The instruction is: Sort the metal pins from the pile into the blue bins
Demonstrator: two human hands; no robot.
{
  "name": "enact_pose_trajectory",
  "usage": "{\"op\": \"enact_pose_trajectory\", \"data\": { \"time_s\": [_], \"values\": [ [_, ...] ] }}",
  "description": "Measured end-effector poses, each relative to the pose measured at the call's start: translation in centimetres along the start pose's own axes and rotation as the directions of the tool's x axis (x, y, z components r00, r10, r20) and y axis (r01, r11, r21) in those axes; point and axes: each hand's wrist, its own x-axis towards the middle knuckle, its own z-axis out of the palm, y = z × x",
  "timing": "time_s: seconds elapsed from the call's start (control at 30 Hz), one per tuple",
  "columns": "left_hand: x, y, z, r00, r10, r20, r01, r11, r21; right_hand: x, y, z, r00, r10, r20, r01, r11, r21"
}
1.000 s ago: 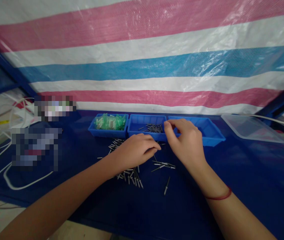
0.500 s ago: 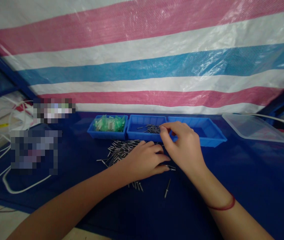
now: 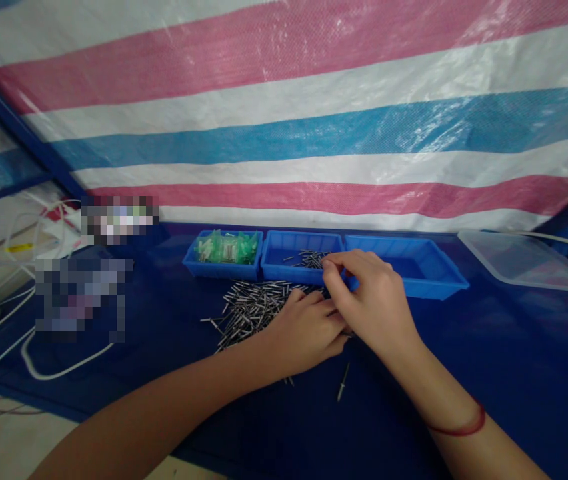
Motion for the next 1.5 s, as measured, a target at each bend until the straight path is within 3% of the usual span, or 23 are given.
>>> {"op": "enact_pose_trajectory", "data": {
  "time_s": [0.2, 0.37, 0.47, 0.57, 0.7, 0.8, 0.93, 1.03, 1.3, 1.5],
  "values": [
    [-0.2, -0.2, -0.8, 0.999, -0.044, 0.012, 0.044, 0.997, -0.057, 0.0, 0.3, 0.0, 1.000, -0.019, 0.017, 0.019, 1.000, 0.006],
    [-0.8, -2.9, -3.2, 0.985, -0.162, -0.055, 0.142, 0.951, -0.274, -0.1, -0.5, -0.3, 0.999, -0.034, 0.010, 0.034, 0.998, 0.054],
    [-1.4, -5.0, -4.4, 0.964, -0.246, -0.097, 0.167, 0.851, -0.498, -0.5, -1.3, 0.1, 0.993, -0.009, 0.114, -0.002, 0.995, 0.095],
    [-2.0, -6.1, -4.6, 0.924, -0.350, -0.157, 0.191, 0.775, -0.603, -1.1, -2.1, 0.9, 0.968, 0.021, 0.250, -0.061, 0.986, 0.154],
    [-2.2, -5.9, -3.9, 0.906, -0.387, -0.174, 0.158, 0.689, -0.707, -1.5, -2.4, 1.9, 0.935, 0.040, 0.352, -0.150, 0.944, 0.293],
    [-2.2, -5.7, -3.2, 0.889, -0.432, -0.152, 0.140, 0.572, -0.808, -1.4, -2.2, 2.1, 0.915, 0.044, 0.402, -0.217, 0.892, 0.396],
    [-2.4, -5.7, -2.6, 0.862, -0.497, -0.100, 0.133, 0.412, -0.901, -1.3, -2.2, 2.0, 0.898, 0.103, 0.428, -0.299, 0.857, 0.420],
    [-2.4, -5.7, -2.3, 0.846, -0.526, -0.087, 0.124, 0.353, -0.928, -1.2, -2.3, 2.0, 0.874, 0.162, 0.459, -0.373, 0.828, 0.419],
    [-2.4, -5.4, -2.2, 0.848, -0.521, -0.103, 0.107, 0.357, -0.928, -1.0, -2.2, 2.3, 0.754, 0.309, 0.579, -0.618, 0.631, 0.468],
    [-2.5, -5.6, -2.2, 0.856, -0.509, -0.094, 0.142, 0.406, -0.903, -1.2, -1.7, 2.3, 0.803, 0.300, 0.515, -0.564, 0.661, 0.494]
  ]
}}
